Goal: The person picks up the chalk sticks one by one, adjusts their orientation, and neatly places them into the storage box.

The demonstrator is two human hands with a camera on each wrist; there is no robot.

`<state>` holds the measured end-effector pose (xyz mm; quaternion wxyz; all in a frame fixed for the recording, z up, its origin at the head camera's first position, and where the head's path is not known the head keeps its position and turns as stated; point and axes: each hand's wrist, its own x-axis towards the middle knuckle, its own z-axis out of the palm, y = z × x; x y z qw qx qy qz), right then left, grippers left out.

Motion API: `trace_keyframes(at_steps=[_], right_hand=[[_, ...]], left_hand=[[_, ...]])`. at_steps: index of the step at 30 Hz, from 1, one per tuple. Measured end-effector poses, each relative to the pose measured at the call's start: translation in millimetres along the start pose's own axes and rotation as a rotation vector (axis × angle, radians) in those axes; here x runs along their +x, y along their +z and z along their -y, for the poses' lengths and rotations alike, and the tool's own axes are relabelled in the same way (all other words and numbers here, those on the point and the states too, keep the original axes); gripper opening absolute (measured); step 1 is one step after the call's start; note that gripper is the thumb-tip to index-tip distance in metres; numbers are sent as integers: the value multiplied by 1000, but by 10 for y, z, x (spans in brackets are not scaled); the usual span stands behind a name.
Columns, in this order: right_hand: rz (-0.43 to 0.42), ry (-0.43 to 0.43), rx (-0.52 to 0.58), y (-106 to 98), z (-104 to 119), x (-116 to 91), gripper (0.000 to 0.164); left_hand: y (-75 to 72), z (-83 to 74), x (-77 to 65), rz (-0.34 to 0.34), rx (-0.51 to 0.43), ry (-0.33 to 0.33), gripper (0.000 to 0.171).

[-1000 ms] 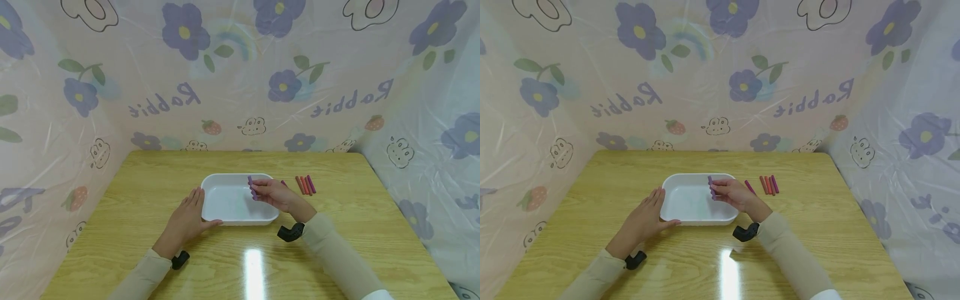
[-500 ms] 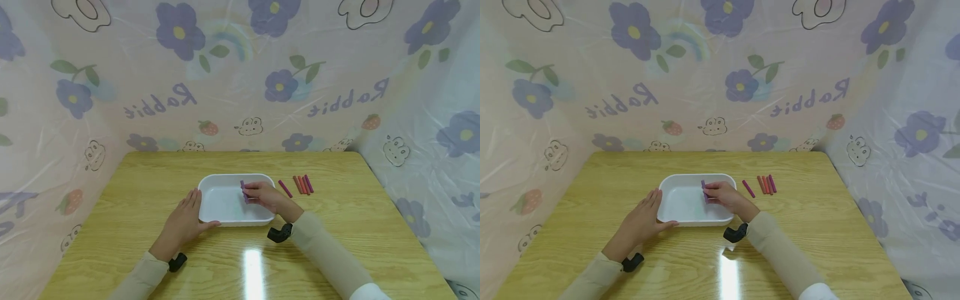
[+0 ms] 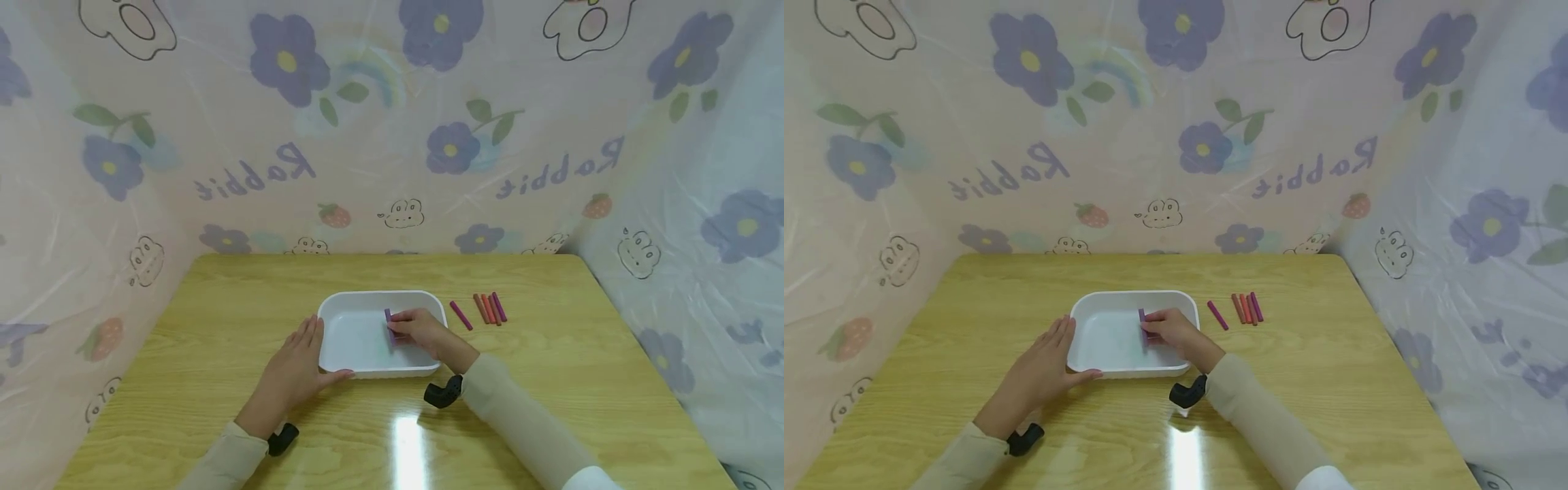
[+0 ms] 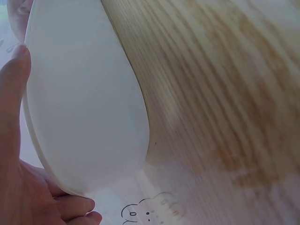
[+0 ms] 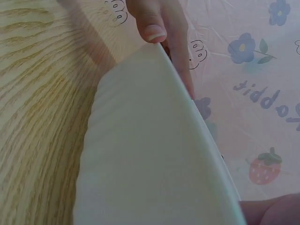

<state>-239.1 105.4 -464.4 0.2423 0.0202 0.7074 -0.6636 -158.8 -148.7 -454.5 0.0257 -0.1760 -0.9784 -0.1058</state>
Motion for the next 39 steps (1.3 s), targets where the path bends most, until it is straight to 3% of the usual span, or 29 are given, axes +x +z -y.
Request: trace_keyframes(at_steps=[11, 22, 27, 39], right_hand=[[3, 16, -120, 96, 1, 65, 26], [-25, 114, -61, 162, 67, 187, 23], [-34, 149, -87, 157, 73, 195, 24], [-19, 107, -144, 185, 34, 185, 24]], left_hand=[[-9, 1, -15, -18, 11, 6, 118], [-23, 0, -8, -6, 12, 14, 118], [-15, -15, 4, -7, 11, 20, 118], [-21, -16, -1, -2, 14, 10, 118]])
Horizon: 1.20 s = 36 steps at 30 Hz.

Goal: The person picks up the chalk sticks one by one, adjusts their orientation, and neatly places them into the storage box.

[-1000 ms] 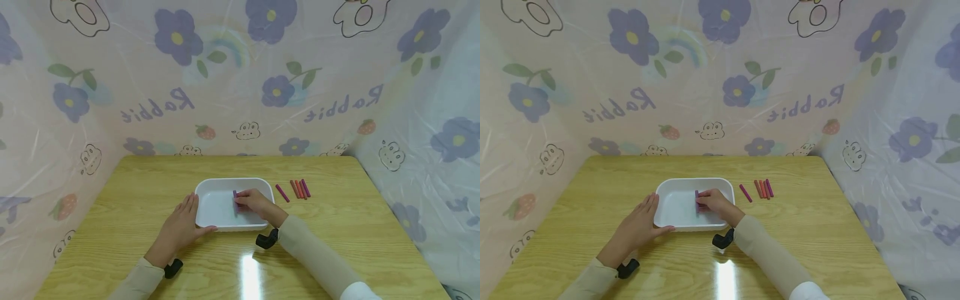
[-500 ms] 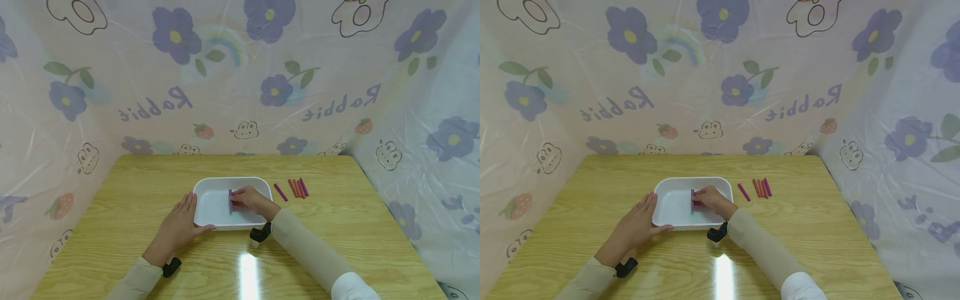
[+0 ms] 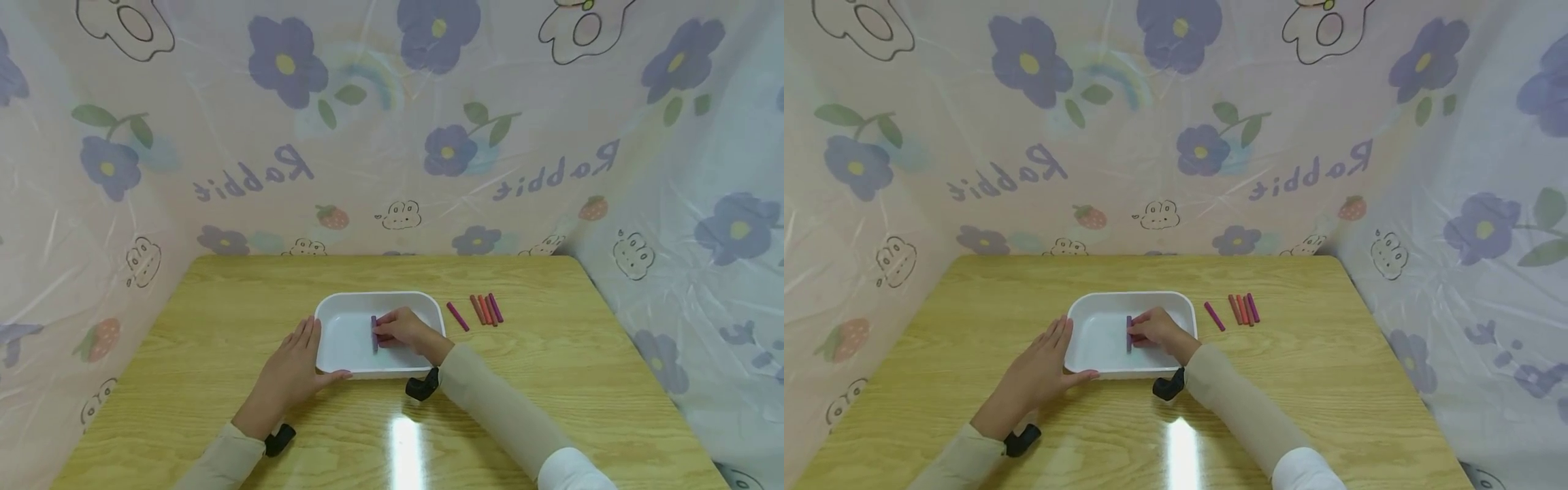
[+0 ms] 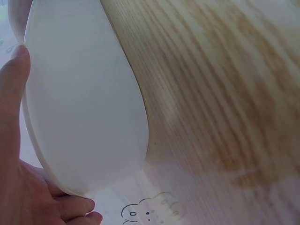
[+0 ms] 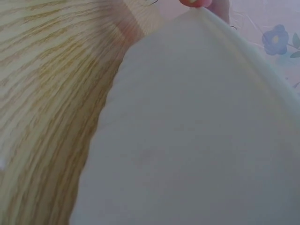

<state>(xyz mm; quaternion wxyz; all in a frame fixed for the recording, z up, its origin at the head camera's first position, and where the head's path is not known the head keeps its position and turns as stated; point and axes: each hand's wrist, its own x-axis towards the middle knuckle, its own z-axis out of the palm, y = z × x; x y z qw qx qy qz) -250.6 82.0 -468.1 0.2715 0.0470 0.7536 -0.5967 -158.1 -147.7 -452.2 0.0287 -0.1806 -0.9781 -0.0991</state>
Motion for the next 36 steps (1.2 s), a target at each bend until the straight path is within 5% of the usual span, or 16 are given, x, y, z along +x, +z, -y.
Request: trace_keyframes(at_steps=[36], right_hand=[[-29, 1, -7, 8, -42, 70, 22]], left_hand=[[-19, 3, -15, 3, -2, 12, 116]])
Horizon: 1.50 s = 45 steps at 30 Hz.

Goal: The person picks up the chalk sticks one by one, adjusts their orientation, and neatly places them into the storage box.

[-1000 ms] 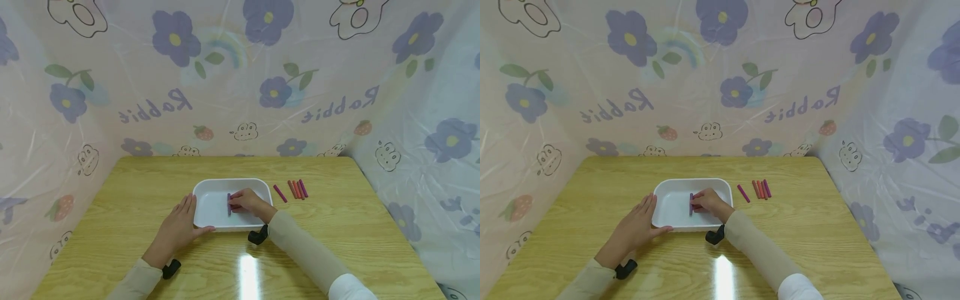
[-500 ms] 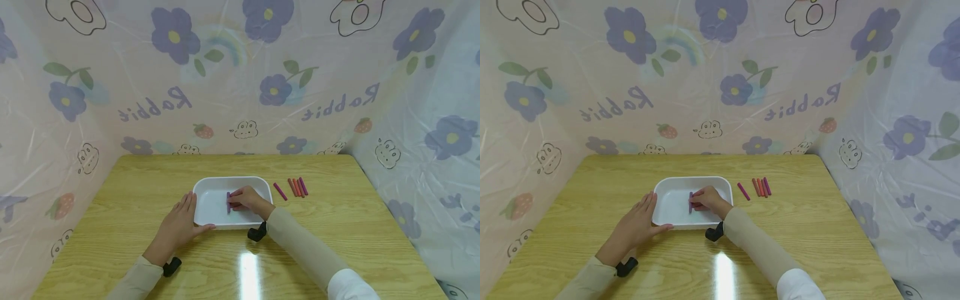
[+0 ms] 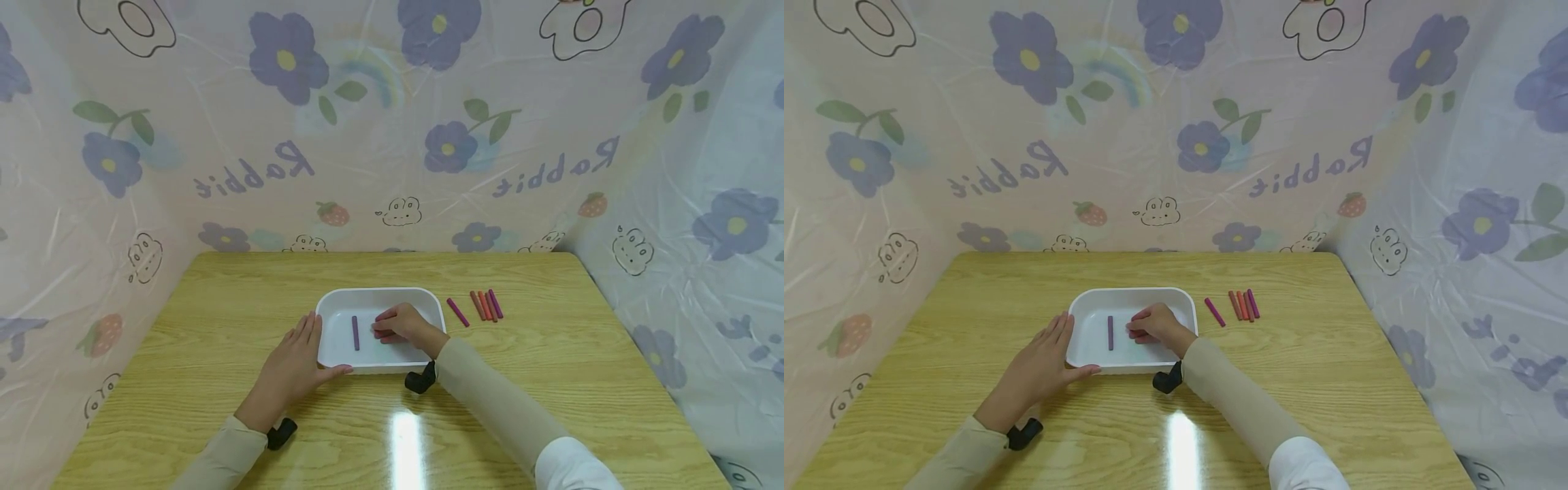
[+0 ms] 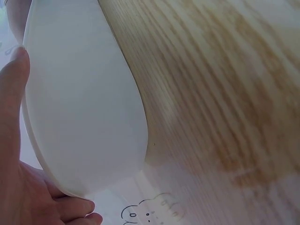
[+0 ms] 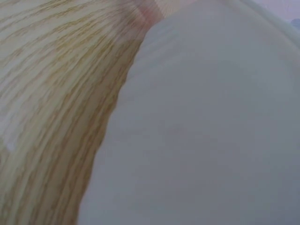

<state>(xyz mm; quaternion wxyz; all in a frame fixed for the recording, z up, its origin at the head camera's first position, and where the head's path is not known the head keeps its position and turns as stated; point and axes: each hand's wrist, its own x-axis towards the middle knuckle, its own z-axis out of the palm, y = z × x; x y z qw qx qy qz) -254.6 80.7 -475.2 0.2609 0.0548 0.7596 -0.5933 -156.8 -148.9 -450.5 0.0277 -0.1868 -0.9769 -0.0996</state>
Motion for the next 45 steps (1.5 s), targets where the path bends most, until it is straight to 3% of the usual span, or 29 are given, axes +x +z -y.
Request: trace_keyframes(at_steps=[21, 25, 33, 45], right_hand=[[21, 29, 1, -19, 33, -35, 22], [39, 33, 47, -31, 34, -46, 22], [98, -23, 175, -46, 40, -39, 26], [184, -101, 133, -27, 67, -67, 29]], left_hand=[[20, -3, -7, -12, 10, -5, 117], [30, -2, -2, -10, 12, -4, 117], [38, 0, 6, 11, 9, -21, 118], [14, -21, 14, 17, 0, -32, 118]])
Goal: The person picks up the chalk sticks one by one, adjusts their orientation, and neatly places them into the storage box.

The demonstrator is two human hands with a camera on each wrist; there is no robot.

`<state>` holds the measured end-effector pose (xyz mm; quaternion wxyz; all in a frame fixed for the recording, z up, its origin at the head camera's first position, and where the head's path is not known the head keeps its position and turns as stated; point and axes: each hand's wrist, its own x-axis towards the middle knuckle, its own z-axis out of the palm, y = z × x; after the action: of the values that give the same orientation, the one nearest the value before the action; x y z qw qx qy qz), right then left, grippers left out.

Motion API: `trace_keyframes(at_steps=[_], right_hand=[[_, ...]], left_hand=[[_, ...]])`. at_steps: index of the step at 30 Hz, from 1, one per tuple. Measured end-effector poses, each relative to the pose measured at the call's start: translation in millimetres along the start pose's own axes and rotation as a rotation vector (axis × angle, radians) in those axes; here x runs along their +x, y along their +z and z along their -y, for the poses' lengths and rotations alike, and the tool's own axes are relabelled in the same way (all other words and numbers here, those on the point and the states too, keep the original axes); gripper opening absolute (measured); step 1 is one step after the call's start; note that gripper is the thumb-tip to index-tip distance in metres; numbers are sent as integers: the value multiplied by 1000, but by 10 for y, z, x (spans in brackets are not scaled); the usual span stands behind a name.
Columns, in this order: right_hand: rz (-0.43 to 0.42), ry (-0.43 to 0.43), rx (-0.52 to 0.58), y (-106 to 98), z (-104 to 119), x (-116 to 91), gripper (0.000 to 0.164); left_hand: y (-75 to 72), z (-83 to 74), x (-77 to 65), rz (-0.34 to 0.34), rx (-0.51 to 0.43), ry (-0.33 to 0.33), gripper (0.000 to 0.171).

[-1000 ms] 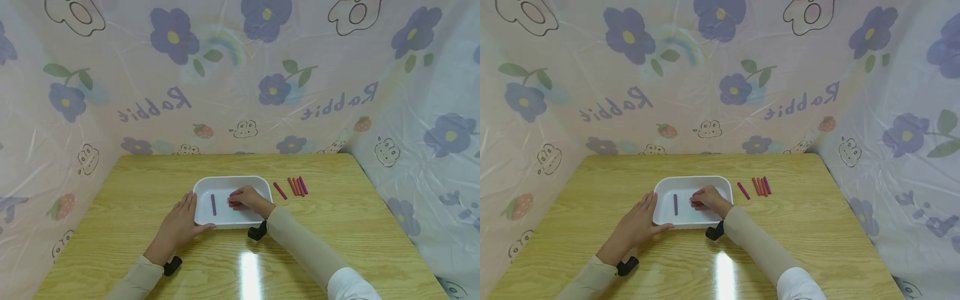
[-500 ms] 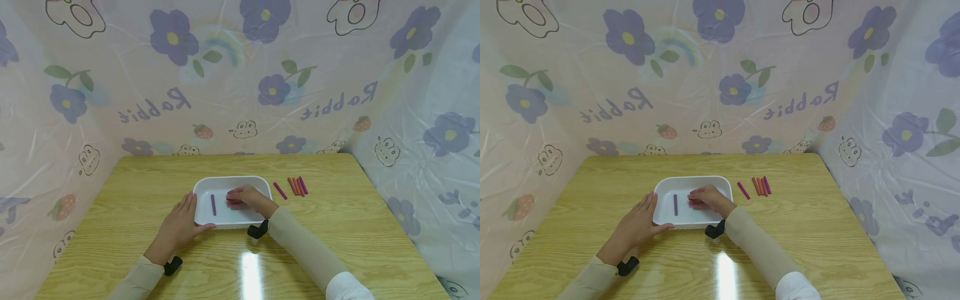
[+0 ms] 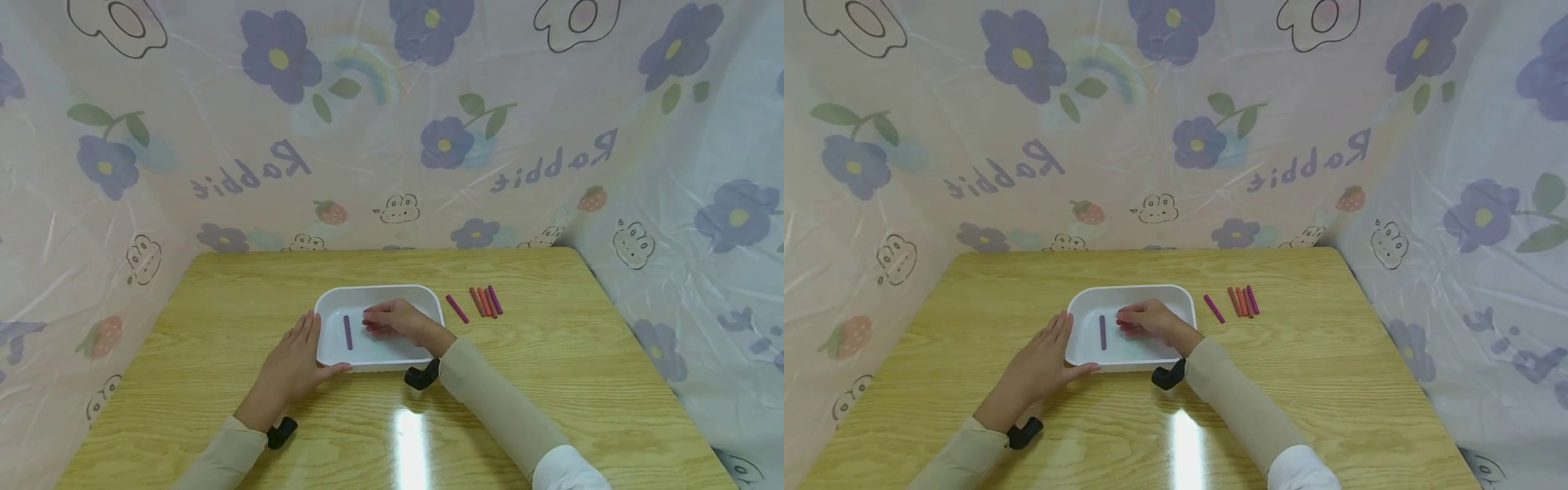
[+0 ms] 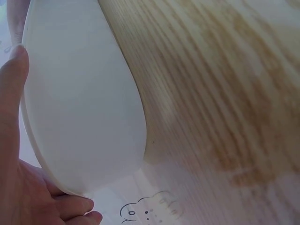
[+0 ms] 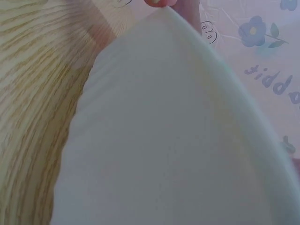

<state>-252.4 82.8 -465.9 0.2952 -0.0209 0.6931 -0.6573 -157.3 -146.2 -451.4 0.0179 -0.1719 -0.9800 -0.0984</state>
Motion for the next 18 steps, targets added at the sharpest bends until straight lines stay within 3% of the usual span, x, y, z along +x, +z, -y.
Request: trace_keyframes(at_steps=[10, 18], right_hand=[[45, -132, 33, -59, 78, -96, 33], [75, -180, -14, -222, 316, -372, 40]], left_hand=[[3, 4, 5, -9, -6, 11, 119], [1, 17, 0, 1, -9, 6, 119]])
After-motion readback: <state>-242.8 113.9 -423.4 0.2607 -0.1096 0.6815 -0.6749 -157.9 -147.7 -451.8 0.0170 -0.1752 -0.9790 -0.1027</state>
